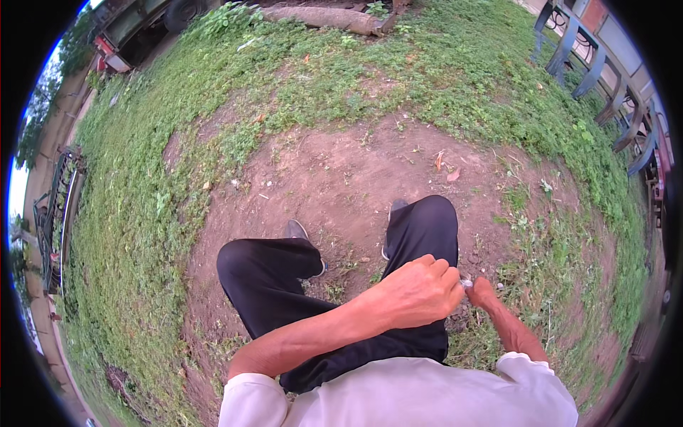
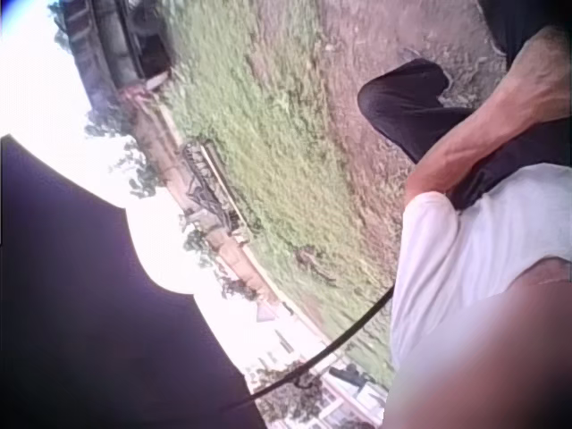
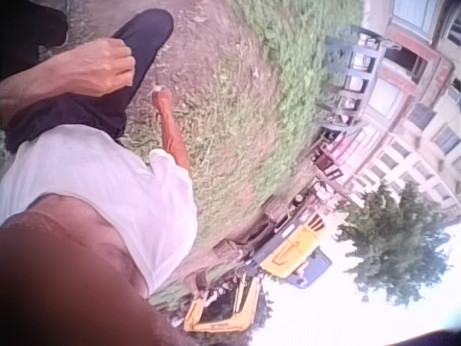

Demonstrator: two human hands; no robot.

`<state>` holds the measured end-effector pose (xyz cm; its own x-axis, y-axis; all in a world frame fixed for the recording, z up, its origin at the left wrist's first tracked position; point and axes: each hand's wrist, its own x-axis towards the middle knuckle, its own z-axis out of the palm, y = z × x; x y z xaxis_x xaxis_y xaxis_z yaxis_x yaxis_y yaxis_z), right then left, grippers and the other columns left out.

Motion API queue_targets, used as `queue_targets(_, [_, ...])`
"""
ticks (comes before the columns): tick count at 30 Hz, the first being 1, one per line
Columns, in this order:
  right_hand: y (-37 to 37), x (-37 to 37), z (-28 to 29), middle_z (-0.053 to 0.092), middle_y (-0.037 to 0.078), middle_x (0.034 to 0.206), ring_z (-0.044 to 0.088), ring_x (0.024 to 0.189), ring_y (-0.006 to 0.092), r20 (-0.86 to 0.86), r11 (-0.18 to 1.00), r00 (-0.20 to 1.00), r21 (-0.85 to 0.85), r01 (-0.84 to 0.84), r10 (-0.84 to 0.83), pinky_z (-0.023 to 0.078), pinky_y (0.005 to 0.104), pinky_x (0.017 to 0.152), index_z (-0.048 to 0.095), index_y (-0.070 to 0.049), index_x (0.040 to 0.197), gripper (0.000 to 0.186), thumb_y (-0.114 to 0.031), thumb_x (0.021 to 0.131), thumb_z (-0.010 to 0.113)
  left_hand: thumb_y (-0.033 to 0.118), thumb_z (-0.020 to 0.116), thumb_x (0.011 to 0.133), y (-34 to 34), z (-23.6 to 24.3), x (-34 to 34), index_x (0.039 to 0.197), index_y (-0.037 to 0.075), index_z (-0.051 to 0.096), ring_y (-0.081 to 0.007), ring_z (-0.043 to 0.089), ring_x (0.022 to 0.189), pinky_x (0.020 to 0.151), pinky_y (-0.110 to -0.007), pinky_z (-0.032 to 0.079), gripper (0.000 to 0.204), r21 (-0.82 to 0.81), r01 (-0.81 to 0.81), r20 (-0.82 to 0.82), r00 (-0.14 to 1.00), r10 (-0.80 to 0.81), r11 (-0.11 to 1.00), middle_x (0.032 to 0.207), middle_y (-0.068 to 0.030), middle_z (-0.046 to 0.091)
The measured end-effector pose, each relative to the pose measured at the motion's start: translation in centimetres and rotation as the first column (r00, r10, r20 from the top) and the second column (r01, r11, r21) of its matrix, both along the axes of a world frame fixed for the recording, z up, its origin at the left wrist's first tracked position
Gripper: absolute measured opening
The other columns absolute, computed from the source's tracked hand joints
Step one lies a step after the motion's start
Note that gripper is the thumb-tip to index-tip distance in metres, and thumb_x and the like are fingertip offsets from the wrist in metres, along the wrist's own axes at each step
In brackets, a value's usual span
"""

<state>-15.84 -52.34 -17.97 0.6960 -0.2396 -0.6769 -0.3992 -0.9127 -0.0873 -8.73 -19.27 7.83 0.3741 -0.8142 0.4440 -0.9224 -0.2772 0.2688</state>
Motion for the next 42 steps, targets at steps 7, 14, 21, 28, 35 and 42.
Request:
queue_targets(7, [-4.0,-2.2,-5.4,0.069,0.03,0.102,0.068,0.099,0.0432,0.158,0.976,0.975,0.127,-0.175,0.154,0.055,0.0484,0.084,0.071,0.005,0.097,0.036,-0.028,0.082,0.068,0.016,0.064,0.072,-4.6,1.2,2.1,0.069,0.004,0.054,-0.0201,0.058,0.068,0.061,-0.034,0.048,0.016,0.02,0.054,0.055,0.997,-0.055,0.998,0.069,-0.0057,0.052])
queue_targets(14, [-5.9,-4.7,-5.5,0.071,0.029,0.097,0.07,0.094,0.0409,-0.19,0.981,0.98,0.177,0.086,-0.052,0.055,0.0468,0.079,0.07,0.007,0.096,0.046,-0.035,0.079,0.074,0.017,0.064,0.076,-4.8,0.6,2.7,0.073,0.003,0.059,-0.0228,0.061,0.073,0.064,-0.036,0.049,0.015,0.168,0.063,-0.058,0.997,-0.054,0.984,0.074,-0.0083,0.057])
queue_targets(21, [-5.5,-7.1,-3.4,0.069,0.031,0.09,0.068,0.091,0.0453,0.046,0.978,0.988,0.154,0.139,-0.148,0.054,0.0496,0.081,0.068,0.007,0.093,0.041,-0.031,0.079,0.07,0.016,0.064,0.076,-4.7,0.2,5.6,0.074,0.003,0.062,-0.0239,0.062,0.075,0.066,-0.035,0.05,0.014,0.206,0.12,-0.086,0.991,-0.104,0.971,0.075,-0.0087,0.059])
queue_targets(28, [-4.3,1.3,-0.8,0.069,0.026,0.082,0.068,0.08,0.0416,0.254,0.955,0.939,0.245,0.171,-0.233,0.053,0.0483,0.075,0.068,0.004,0.094,0.038,-0.032,0.079,0.069,0.016,0.064,0.076,-3.8,-2.1,6.3,0.074,0.003,0.063,-0.024,0.063,0.075,0.066,-0.035,0.05,0.014,0.106,0.154,-0.15,0.979,-0.137,0.982,0.076,-0.0097,0.059])
queue_targets(35, [-0.9,20.1,-6.7,0.06,0.013,0.066,0.06,0.058,0.0266,0.452,0.886,0.89,0.434,-0.164,-0.057,0.049,0.0449,0.058,0.06,0.002,0.09,0.032,-0.03,0.089,0.062,0.014,0.063,0.075,1.6,-4.9,7.6,0.077,0.001,0.061,-0.023,0.061,0.074,0.066,-0.034,0.048,0.013,0.063,0.079,-0.328,0.943,-0.054,0.995,0.076,-0.0092,0.058])
queue_targets(42, [13.1,37.5,-11.1,0.056,0.006,0.058,0.06,0.045,0.0177,0.362,0.794,0.91,0.605,-0.066,-0.2,0.047,0.0359,0.042,0.06,0.001,0.079,0.033,-0.029,0.093,0.06,0.013,0.063,0.075,7.1,-3.5,9.2,0.083,0.0,0.064,-0.0201,0.059,0.073,0.07,-0.032,0.049,0.016,0.189,-0.084,-0.381,0.912,0.152,0.978,0.076,-0.0075,0.057])
